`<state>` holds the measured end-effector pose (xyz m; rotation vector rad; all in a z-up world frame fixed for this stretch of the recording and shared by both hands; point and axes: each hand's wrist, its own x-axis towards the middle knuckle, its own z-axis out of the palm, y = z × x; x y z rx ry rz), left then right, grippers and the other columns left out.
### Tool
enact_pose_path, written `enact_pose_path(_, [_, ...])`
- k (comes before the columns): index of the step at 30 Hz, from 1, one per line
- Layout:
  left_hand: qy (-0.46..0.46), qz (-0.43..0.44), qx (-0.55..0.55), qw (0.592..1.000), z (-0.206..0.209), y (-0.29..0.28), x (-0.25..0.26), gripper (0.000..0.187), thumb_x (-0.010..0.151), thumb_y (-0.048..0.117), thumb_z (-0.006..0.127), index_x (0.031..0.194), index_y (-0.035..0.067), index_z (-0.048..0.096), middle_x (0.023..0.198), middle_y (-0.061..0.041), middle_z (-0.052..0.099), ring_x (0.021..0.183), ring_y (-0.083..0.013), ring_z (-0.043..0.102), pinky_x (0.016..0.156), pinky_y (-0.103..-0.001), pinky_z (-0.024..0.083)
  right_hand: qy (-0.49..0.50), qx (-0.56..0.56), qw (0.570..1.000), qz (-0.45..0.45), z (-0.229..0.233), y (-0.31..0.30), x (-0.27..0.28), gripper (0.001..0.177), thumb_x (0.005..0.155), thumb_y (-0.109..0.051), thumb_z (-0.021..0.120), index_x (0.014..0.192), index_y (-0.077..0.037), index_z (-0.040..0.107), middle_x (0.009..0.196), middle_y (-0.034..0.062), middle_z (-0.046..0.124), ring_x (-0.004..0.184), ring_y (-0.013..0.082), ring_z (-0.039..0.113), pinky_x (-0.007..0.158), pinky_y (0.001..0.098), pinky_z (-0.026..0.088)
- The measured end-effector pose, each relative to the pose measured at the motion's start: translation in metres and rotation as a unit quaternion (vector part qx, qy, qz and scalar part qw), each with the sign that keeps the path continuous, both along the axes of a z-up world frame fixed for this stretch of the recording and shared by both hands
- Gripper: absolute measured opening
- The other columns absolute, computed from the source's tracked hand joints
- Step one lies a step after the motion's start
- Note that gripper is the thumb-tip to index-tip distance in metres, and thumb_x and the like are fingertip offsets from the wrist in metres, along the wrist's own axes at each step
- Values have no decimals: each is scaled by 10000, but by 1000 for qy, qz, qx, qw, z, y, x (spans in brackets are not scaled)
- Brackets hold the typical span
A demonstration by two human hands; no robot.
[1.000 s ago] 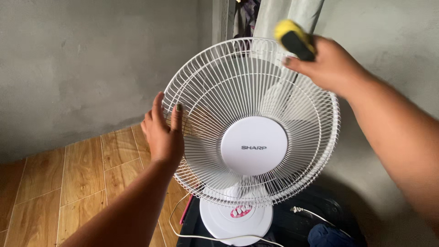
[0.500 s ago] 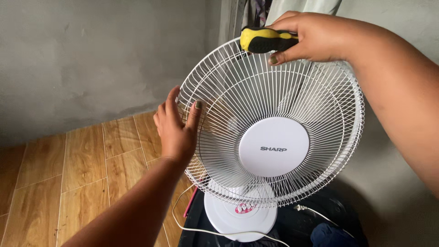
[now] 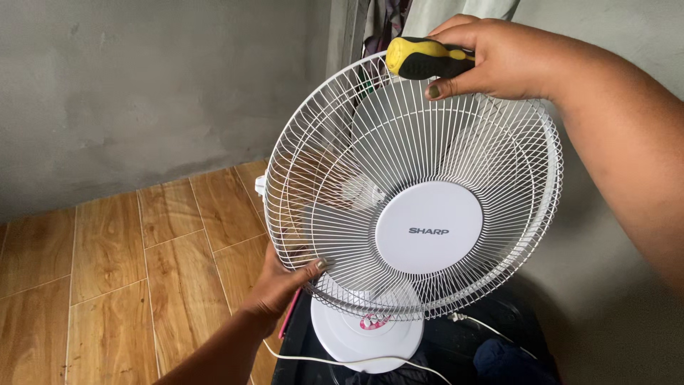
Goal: The person uses a screwdriver to loosen and tighten screws on the front grill of a white Sharp electric fan. They repeatedly adjust the grill's position and secure it to the fan body, then briefly wipe the grill with a cloth.
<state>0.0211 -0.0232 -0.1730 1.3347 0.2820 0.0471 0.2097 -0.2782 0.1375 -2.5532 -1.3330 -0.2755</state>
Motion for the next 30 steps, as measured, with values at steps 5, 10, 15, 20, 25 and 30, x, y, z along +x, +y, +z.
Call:
enact_pose_path(5, [45,-24,21,998,-1,2,2,1144,581,423,887,1504,181,256,1352,-190,650,1299,-336,613,1127,-546,451,-3,-3,1000,-30,-1,1,-4,645,743,-410,829,1305,-135,669,1368,-17,578,1175,218,614,962,377,511])
enact_pose_path(10, [56,-30,28,998,-3,3,3,1140,579,444,890,1502,178,276,1333,-183,667,1280,-335,635,1117,-533,466,-2,0,1000,1,-2,-1,-3,604,783,-390,819,1295,-108,669,1370,3,581,1195,226,613,988,378,500])
enact_pose_path(15, [73,-30,26,997,-4,4,4,1155,570,463,881,1511,205,263,1354,-173,655,1286,-339,625,1111,-566,461,-7,18,1000,24,-6,-2,-1,582,777,-354,836,1279,-102,682,1406,17,581,1240,226,602,1030,370,492])
enact_pose_path(20, [90,-33,24,995,-4,6,7,1160,600,461,872,1527,214,220,1366,-193,647,1293,-357,623,1118,-598,437,-35,18,999,-6,-8,-1,-1,612,762,-357,847,1293,-107,675,1451,18,575,1227,235,610,1017,372,497])
enact_pose_path(25, [83,-33,9,996,-3,6,8,1187,557,435,882,1521,238,218,1365,-185,658,1294,-358,615,1080,-639,449,-27,32,998,-37,-5,3,-11,621,794,-347,843,1325,-94,643,1438,26,584,1170,239,629,972,372,507])
enact_pose_path(30, [79,-26,5,997,-1,5,6,1152,577,397,883,1517,238,237,1335,-169,681,1289,-350,619,1062,-630,457,33,219,975,-17,6,21,-29,457,943,-319,730,1319,-75,639,1179,59,707,1085,247,685,977,398,558])
